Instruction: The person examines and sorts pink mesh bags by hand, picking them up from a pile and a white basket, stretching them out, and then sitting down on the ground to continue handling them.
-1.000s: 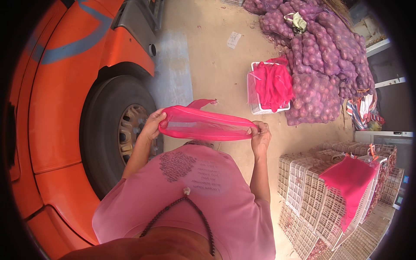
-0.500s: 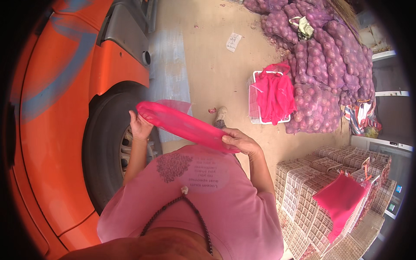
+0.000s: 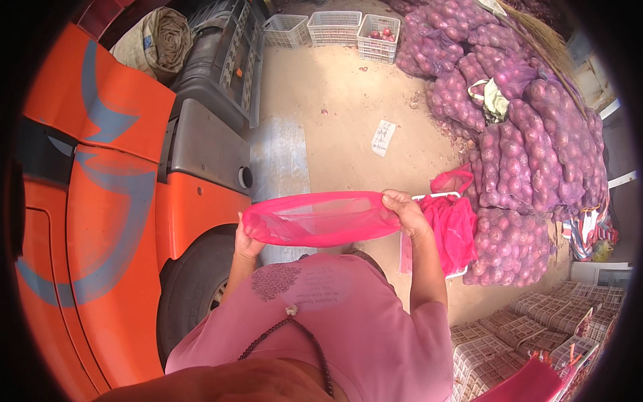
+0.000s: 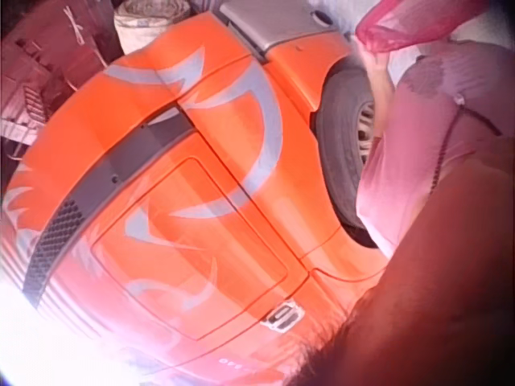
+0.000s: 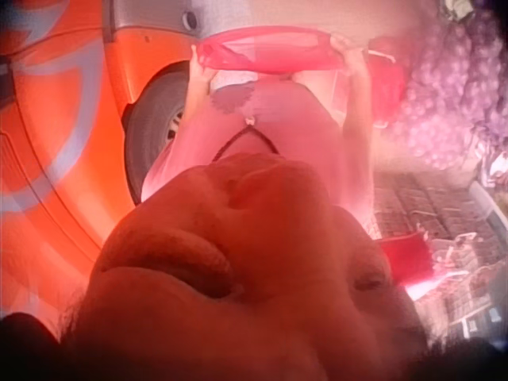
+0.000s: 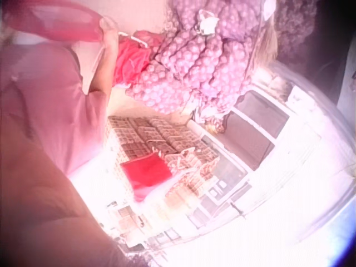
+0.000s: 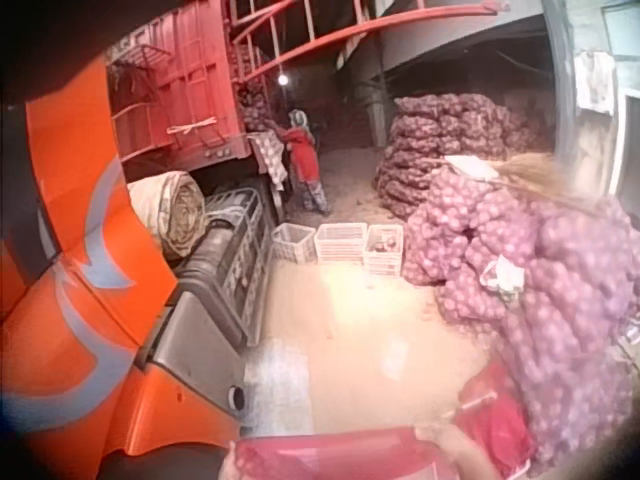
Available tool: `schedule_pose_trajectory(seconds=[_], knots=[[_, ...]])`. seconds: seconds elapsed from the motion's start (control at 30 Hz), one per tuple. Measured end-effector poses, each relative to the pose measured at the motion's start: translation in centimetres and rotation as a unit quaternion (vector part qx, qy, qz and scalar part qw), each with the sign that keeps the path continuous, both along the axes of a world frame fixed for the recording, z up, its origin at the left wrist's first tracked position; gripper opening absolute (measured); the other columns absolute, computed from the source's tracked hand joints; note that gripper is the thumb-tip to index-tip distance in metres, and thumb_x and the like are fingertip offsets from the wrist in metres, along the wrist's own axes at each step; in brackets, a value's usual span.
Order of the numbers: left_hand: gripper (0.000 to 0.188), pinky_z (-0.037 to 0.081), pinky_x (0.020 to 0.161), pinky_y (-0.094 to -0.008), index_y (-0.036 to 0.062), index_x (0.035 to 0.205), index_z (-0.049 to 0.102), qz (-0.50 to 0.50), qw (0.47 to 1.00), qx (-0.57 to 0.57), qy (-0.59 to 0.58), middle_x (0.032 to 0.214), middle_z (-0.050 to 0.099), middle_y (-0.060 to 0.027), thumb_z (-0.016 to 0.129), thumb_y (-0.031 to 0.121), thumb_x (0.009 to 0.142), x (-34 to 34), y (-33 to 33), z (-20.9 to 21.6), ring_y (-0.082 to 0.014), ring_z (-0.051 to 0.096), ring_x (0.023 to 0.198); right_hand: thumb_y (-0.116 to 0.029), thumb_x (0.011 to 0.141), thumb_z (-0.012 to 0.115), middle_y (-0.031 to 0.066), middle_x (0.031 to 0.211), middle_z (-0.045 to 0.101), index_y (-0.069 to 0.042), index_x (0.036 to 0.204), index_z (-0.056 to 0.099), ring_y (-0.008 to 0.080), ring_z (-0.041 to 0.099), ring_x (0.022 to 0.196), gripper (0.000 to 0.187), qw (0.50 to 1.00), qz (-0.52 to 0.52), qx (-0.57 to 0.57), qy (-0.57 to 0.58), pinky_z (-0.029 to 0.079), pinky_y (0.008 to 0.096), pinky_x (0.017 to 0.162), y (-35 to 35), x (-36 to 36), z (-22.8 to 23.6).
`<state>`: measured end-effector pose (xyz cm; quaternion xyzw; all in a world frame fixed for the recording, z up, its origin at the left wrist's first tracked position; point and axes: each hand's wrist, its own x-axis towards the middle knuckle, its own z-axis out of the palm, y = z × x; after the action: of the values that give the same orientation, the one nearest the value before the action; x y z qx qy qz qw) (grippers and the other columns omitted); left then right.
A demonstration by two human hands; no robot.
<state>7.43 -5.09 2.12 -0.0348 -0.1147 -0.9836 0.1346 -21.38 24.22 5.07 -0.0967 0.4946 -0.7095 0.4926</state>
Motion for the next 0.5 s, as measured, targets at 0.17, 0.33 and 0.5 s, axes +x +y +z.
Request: schedule_pose_trajectory(seconds=[0.17,0.33,0.5], knots=[[0.031,0.044,0.067,-0.0269,0.0115,0.091,0.054,0.234,0.93,-0.042,-0.279,0.073,0.049,0.003,0.047,0.041,0.092,-5.7,-6.2,1.3,-0.0117,0.048,0.07,-0.024,0.092,0.054,-0.0044,0.072,0.054,-0.003,0.097,0.063,0.004,0.045,0.063,0.024,0.935,0.355,0.014,0.007,0.036,0.0199,0.056,-5.8,-1.7,-1.0],[0.014,0.05,0.069,-0.0295,0.0131,0.105,0.056,0.228,0.776,-0.307,-0.502,0.093,0.061,0.0022,0.054,0.02,0.092,-9.2,-11.1,-3.6,-0.0094,0.057,0.078,-0.015,0.087,0.061,-0.004,0.074,0.053,-0.003,0.095,0.06,0.0041,0.044,0.064,0.015,0.971,0.219,-0.056,-0.077,0.035,0.0189,0.056,-9.9,-7.6,-0.1],[0.014,0.053,0.069,-0.0329,0.0106,0.106,0.055,0.206,0.828,-0.198,-0.483,0.094,0.062,-0.0013,0.049,0.015,0.093,-18.5,-17.5,-8.2,-0.0132,0.06,0.079,-0.014,0.088,0.059,-0.0028,0.072,0.053,-0.004,0.092,0.06,0.004,0.046,0.063,0.012,0.967,0.228,0.046,0.102,0.037,0.0183,0.056,-13.9,-14.1,0.5]])
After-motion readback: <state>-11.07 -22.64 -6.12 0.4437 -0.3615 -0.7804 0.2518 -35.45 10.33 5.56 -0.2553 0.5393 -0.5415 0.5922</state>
